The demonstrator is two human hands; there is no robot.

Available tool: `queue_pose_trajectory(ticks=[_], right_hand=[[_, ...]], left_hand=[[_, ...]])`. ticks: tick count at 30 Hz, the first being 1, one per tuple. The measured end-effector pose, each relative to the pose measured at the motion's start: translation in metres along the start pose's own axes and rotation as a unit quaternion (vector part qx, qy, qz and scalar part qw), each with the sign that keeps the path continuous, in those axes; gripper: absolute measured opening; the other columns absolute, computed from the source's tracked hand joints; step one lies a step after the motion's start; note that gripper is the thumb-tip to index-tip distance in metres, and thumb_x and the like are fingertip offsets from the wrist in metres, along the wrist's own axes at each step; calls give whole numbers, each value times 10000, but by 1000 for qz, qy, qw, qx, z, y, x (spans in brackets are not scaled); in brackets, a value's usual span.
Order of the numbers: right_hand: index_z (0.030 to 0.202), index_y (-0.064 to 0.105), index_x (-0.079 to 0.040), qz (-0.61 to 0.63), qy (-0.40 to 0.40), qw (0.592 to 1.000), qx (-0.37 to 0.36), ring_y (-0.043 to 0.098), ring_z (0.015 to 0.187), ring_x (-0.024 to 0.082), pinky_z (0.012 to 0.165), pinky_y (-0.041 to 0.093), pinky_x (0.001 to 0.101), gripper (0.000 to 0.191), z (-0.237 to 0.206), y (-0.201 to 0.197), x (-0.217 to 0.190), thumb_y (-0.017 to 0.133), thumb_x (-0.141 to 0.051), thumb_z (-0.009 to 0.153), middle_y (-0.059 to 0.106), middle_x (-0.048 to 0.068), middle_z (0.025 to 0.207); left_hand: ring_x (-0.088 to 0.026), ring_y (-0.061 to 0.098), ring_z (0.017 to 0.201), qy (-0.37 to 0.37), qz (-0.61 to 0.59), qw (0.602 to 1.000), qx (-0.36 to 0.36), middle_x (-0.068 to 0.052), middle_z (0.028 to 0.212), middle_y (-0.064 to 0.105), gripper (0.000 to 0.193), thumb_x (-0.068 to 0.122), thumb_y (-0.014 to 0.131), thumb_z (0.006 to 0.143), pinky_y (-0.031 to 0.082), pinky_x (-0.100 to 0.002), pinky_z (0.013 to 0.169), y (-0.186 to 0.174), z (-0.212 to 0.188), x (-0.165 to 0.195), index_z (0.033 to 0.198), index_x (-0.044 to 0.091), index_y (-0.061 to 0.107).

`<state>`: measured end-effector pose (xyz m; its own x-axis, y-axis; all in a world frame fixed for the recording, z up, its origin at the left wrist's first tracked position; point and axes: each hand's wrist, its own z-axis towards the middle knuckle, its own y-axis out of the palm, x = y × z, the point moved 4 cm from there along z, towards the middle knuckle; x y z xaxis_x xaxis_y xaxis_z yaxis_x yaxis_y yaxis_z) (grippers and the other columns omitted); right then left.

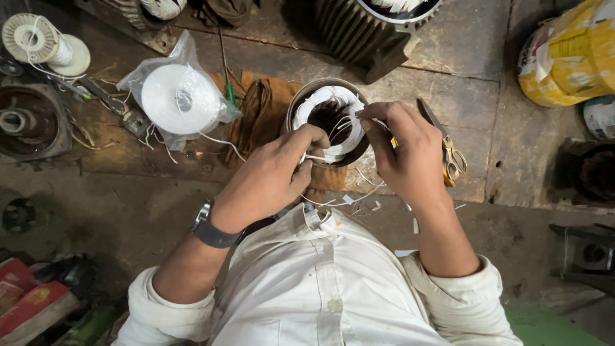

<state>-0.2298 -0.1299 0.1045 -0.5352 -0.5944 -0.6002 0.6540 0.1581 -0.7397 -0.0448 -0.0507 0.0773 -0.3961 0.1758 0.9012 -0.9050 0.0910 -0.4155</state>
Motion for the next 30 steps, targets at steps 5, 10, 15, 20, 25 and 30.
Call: queue_pose_trajectory(ticks=[5, 10, 15, 20, 25, 30], right_hand=[[1137, 659, -21, -24, -1, 999, -27, 708, 862, 337, 735, 558, 385, 168, 1, -3, -7, 680, 42, 984, 711, 147, 1029], [1178, 627, -21, -15, -8, 999, -42, 706, 925, 340, 775, 564, 393, 231, 1, -2, -8, 636, 80, 969, 695, 147, 1090], [1182, 627, -32, -64, -46, 997, -17, 692, 1001, 340, 827, 562, 399, 228, -1, 3, -7, 644, 77, 982, 687, 139, 1140], [1216, 655, -36, -115, -23, 993, -24, 674, 891, 318, 766, 544, 424, 327, -6, 11, 0, 672, 83, 912, 668, 128, 1054], [1209, 626, -64, -99, -74, 992, -2, 687, 1011, 327, 803, 562, 409, 351, -12, 17, -1, 648, 109, 904, 661, 120, 1186], [1194, 666, -93, -92, -32, 995, 1, 705, 996, 292, 804, 576, 389, 361, -14, 17, 2, 653, 108, 895, 680, 96, 1192]], left_hand=[[-388, 643, 1168, 59, -43, 997, -17, -189, 1230, 626, 502, -52, 622, 795, 535, -428, 933, -1, -5, -1, 1277, 28, 506], [-313, 681, 1113, 38, -64, 997, -10, -144, 1201, 654, 463, -38, 641, 856, 545, -386, 904, -2, -8, -5, 1293, 38, 509], [-182, 559, 686, -161, -70, 980, -90, -152, 854, 586, 488, -7, 672, 873, 484, -335, 641, 2, -11, -25, 1337, 96, 564], [-196, 590, 654, -84, -102, 991, -36, -67, 1051, 689, 469, -21, 632, 837, 516, -325, 619, -2, -14, -23, 1285, 67, 523], [-369, 690, 1077, 12, 4, 999, 37, -129, 1208, 704, 397, 25, 678, 931, 566, -427, 851, 1, -16, -14, 1301, 68, 542], [-320, 698, 1059, -16, 66, 997, 47, -100, 1193, 697, 326, 28, 629, 946, 579, -410, 852, 5, -20, -12, 1268, 81, 622]])
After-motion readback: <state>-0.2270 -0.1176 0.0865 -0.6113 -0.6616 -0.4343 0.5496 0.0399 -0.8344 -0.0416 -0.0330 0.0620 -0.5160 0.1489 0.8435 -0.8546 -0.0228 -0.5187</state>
